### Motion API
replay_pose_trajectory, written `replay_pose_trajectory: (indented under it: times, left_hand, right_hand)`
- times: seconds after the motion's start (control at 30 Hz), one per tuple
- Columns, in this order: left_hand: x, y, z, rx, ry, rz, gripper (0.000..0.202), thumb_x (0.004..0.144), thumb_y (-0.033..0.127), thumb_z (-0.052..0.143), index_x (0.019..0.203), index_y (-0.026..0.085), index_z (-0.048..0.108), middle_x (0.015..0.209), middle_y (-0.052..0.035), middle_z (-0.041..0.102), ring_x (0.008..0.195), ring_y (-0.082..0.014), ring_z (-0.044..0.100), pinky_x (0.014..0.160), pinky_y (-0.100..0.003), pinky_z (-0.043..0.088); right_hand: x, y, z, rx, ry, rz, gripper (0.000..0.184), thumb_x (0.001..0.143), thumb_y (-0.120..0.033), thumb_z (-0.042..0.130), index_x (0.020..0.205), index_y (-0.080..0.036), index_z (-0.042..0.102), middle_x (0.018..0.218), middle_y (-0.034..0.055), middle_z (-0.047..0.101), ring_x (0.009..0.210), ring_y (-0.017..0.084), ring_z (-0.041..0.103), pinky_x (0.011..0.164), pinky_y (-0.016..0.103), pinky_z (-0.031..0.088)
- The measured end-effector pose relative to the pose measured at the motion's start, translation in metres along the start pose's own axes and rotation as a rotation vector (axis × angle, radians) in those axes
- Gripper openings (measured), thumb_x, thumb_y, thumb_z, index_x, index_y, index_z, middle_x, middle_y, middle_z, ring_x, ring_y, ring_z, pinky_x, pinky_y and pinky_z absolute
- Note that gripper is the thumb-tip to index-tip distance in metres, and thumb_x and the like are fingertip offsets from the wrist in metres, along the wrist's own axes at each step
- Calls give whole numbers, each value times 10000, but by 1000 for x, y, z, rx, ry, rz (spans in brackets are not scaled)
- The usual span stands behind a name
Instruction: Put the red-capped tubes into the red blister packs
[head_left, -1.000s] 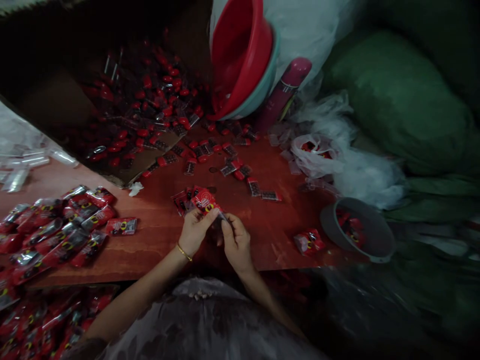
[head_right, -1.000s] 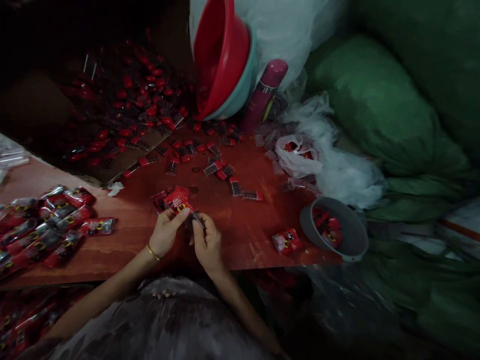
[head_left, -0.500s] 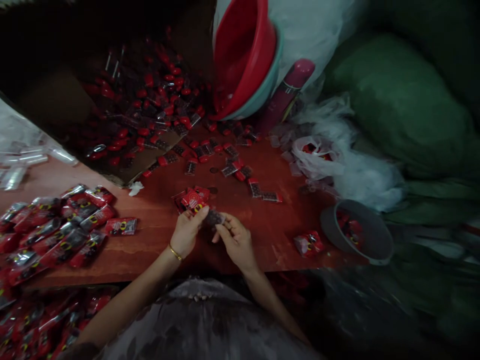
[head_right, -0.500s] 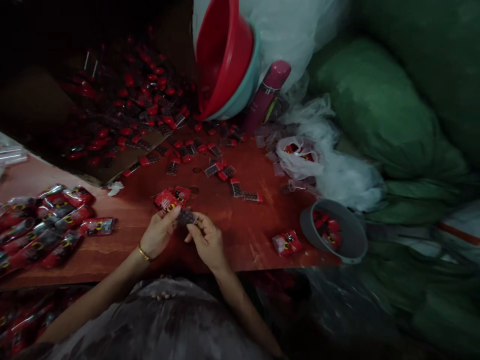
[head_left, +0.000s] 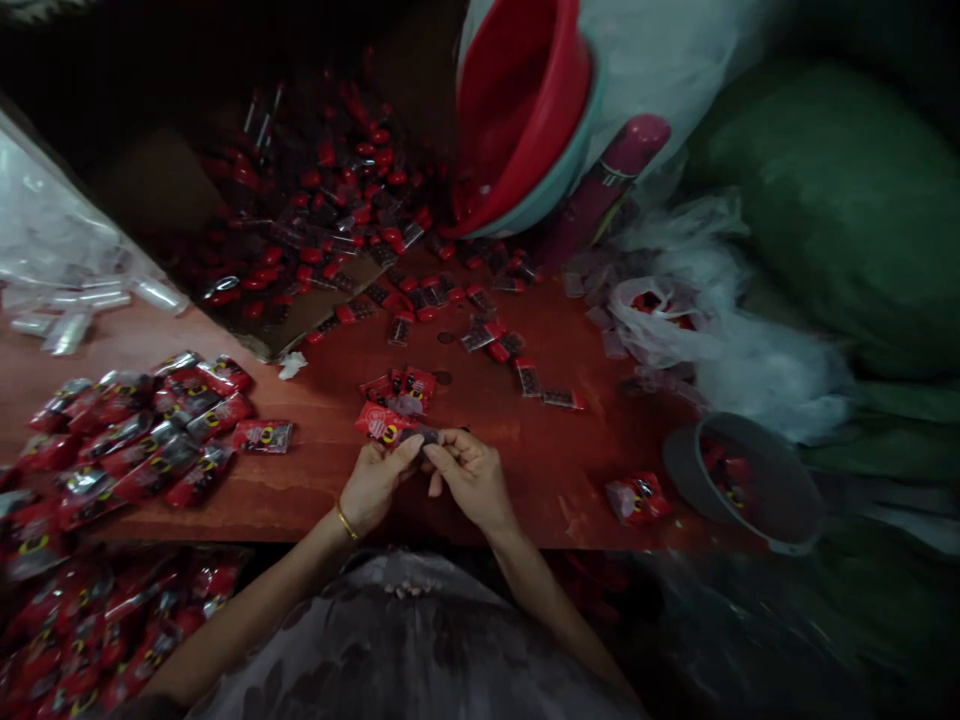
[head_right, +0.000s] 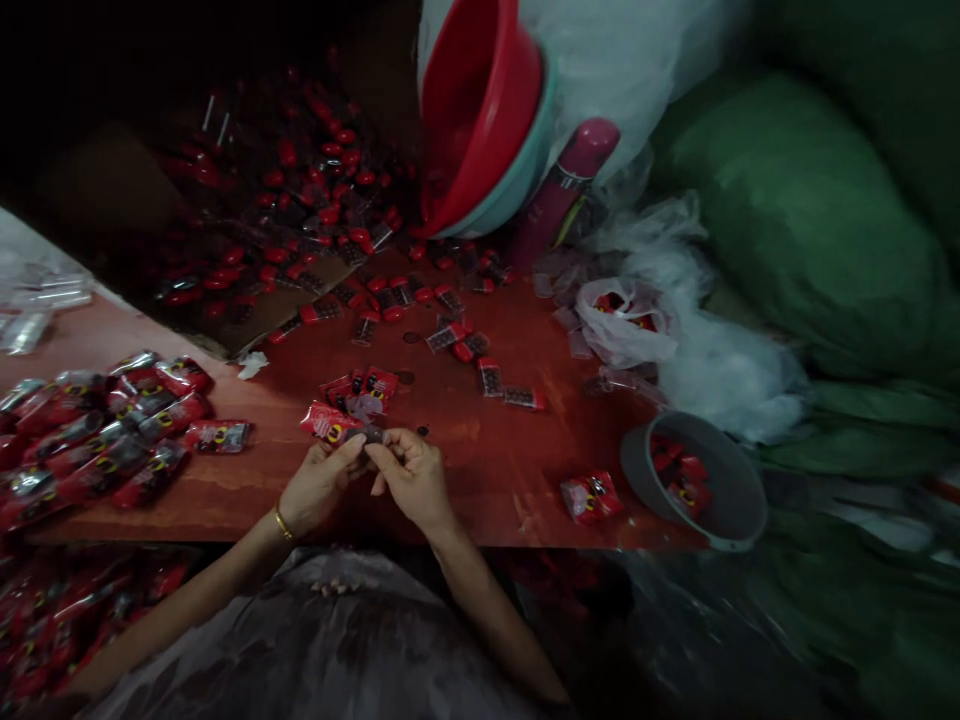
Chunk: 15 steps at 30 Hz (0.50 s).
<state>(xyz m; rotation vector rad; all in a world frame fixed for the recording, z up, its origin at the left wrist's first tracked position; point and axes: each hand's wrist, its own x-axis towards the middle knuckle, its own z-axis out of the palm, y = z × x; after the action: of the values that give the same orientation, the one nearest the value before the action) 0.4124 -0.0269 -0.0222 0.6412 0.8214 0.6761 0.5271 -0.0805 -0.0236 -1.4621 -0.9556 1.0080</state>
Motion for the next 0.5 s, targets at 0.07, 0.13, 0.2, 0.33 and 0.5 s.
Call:
replay_pose_trajectory:
  times: [0.07,0.13,0.2,0.33,0.5]
  left_hand:
    - [1,0,4,-4,9,92,276,606,384,748,689,135,665,684,-24,659,625,-109,568,664,-238,459]
    - [3,5,6,-35,26,161,275,643,413,712,705,149,662,708,-25,658,647,-115,571,653,-233,453]
    - [5,9,6,-74,43,198,293,660,436,691,754,160,662,730,-26,655,665,-119,575,640,-230,456]
    - [4,6,5,-37,36,151,341,635,441,709,776,136,649,618,2,597,498,-81,477,441,-198,403]
    - [0,-6,9,-34,37,27,393,570,490,735,659,128,610,475,48,489,391,-56,388,363,-192,342]
  right_hand:
    - [1,-1,3,-31,32,-23,216,784,-397,565,763,-182,550,508,-41,591,350,86,540,386,175,401]
    - [1,0,7,-11,47,-35,223,788,-404,560,764,-183,534,552,-27,618,350,83,539,382,177,402]
    - [0,2,11,27,49,-38,230,791,-408,555,755,-184,515,600,-14,641,350,78,539,380,177,402]
    - [-2,2,15,41,34,-47,225,790,-403,558,765,-183,525,603,-12,643,363,76,540,379,175,410]
    - [1,9,18,0,26,-24,283,723,-427,627,628,-195,494,483,-46,571,354,89,509,352,187,414]
